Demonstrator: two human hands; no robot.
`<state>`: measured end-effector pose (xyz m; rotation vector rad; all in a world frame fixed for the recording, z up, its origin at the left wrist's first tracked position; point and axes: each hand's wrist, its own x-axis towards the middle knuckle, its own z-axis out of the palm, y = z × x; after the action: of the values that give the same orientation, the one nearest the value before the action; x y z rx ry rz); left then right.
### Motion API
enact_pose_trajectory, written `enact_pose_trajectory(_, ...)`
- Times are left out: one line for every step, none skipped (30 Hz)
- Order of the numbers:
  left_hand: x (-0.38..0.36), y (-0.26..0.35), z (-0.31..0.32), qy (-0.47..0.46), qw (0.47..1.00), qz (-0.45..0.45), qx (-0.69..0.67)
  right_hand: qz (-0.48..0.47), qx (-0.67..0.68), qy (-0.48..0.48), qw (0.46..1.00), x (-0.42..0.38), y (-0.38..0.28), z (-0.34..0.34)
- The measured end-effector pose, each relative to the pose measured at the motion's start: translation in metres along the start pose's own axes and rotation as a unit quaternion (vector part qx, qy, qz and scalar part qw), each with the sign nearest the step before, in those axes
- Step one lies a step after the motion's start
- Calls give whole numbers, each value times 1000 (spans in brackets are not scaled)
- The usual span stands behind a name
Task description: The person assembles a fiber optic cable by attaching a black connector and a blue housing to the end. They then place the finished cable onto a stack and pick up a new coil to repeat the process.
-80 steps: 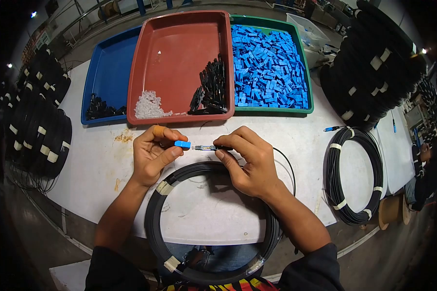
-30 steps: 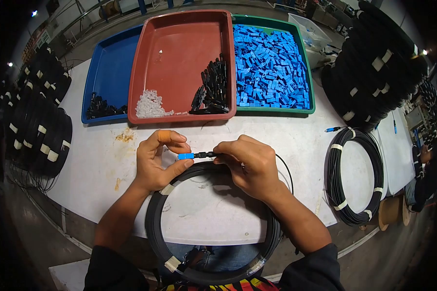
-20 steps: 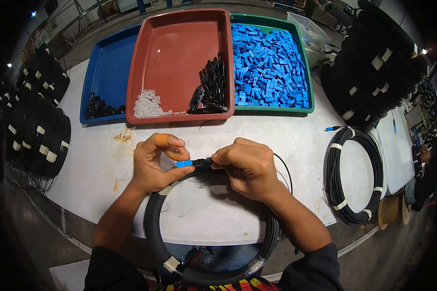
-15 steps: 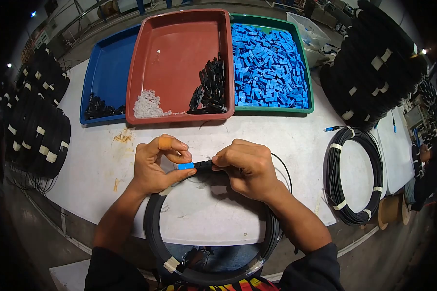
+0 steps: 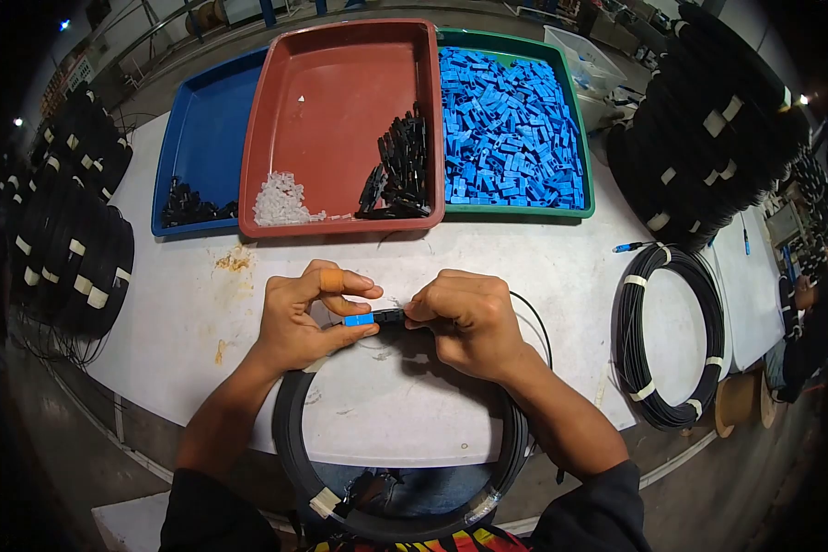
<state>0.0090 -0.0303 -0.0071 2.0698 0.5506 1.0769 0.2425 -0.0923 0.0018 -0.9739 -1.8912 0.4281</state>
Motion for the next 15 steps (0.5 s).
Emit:
enact_pose_trajectory(0, 0, -1, 0, 1000, 0, 0, 0, 0, 0, 1000, 0, 0, 0)
enact_pose_trajectory(-1, 0, -2, -13, 1000, -3, 8, 7, 3, -2, 1000, -1, 0, 1)
enact_pose_trajectory(-1, 0, -3, -26, 1000, -6, 16, 15, 6, -4, 1000, -1, 0, 1)
enact_pose_trajectory(0, 0, -2, -26, 1000, -6, 16, 14, 6, -4, 1000, -1, -1, 1)
enact_pose_trajectory(1, 0, -2, -28, 999, 25, 39, 13, 12, -15, 1000, -1, -1, 1)
enact_pose_trajectory(1, 0, -1, -30, 996, 57, 62, 12, 17, -26, 999, -1, -1, 1)
enact_pose_trajectory(2, 0, -1, -29, 996, 57, 62, 11, 16, -26, 999, 0, -1, 1)
enact_pose_trajectory(2, 0, -1, -26, 996, 59, 66, 6, 16, -21, 1000, -1, 0, 1)
enact_pose_trajectory(2, 1, 0, -24, 995, 60, 70, 2, 16, -15, 1000, -1, 0, 2)
enact_pose_trajectory(3, 1, 0, -24, 995, 60, 71, 1, 16, -14, 1000, -1, 0, 2)
enact_pose_trajectory(4, 1, 1, -13, 996, 60, 70, 4, 16, -8, 1000, 0, -1, 2)
enact_pose_trajectory(4, 0, 1, -2, 996, 60, 69, 7, 16, -1, 1000, 0, -1, 3)
enact_pose_trajectory(4, 0, 1, -2, 996, 59, 70, 7, 17, -1, 1000, 1, -3, 3)
enact_pose_trajectory(3, 0, 1, 8, 997, 51, 59, 2, 3, 0, 1000, 2, -5, 2)
enact_pose_trajectory(3, -1, 1, 18, 998, 41, 47, -3, -11, 1, 1000, 2, -5, 2)
